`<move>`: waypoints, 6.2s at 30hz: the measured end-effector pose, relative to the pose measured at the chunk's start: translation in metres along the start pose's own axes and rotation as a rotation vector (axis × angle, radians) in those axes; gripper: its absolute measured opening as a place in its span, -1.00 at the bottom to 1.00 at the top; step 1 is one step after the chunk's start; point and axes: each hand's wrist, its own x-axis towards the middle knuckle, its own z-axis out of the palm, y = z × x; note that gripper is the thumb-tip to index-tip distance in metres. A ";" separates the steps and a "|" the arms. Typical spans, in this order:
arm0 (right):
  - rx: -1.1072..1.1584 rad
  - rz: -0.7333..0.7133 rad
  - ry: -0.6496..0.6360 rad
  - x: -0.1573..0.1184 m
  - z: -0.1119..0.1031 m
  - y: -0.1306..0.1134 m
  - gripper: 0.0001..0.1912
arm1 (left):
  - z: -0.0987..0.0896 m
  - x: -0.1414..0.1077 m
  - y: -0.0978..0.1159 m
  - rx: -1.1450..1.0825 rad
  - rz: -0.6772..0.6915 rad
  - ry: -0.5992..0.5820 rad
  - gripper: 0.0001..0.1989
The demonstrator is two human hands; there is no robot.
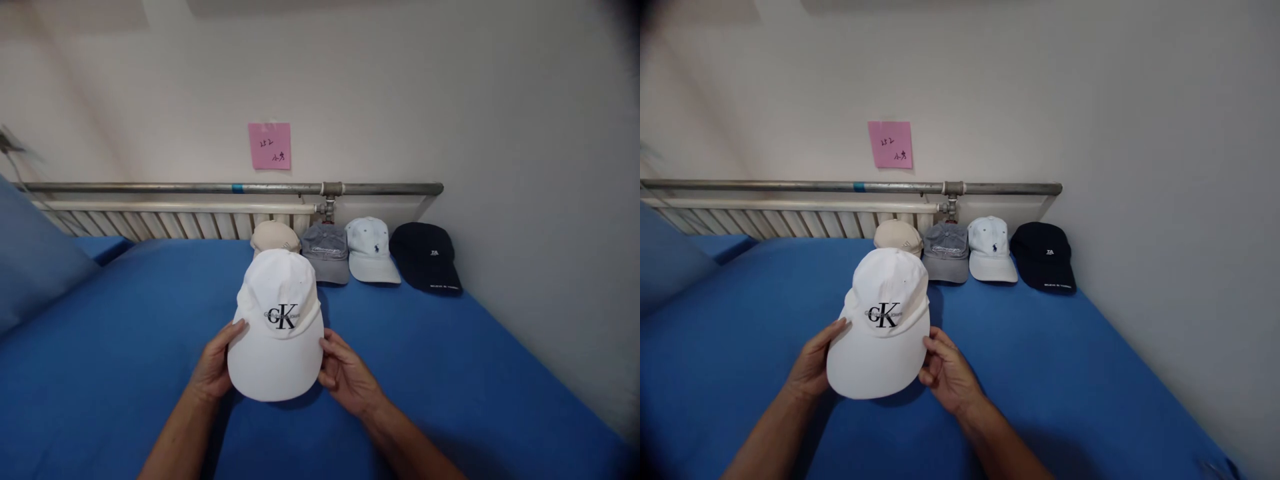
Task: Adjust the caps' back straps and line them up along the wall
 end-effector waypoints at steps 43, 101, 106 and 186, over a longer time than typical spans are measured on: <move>-0.141 -0.170 0.102 -0.001 -0.005 -0.010 -0.73 | -0.005 0.006 -0.003 0.375 -0.041 -0.171 -0.64; -0.151 -0.180 0.119 0.004 -0.001 -0.007 -0.75 | -0.014 0.008 0.001 0.361 0.114 -0.205 -0.60; -0.153 -0.190 0.108 0.005 -0.001 -0.006 -0.76 | -0.009 0.005 0.001 0.391 0.120 -0.133 -0.62; -0.173 -0.149 0.166 0.006 0.005 -0.011 -0.59 | -0.006 0.012 -0.002 0.327 0.165 -0.172 -0.63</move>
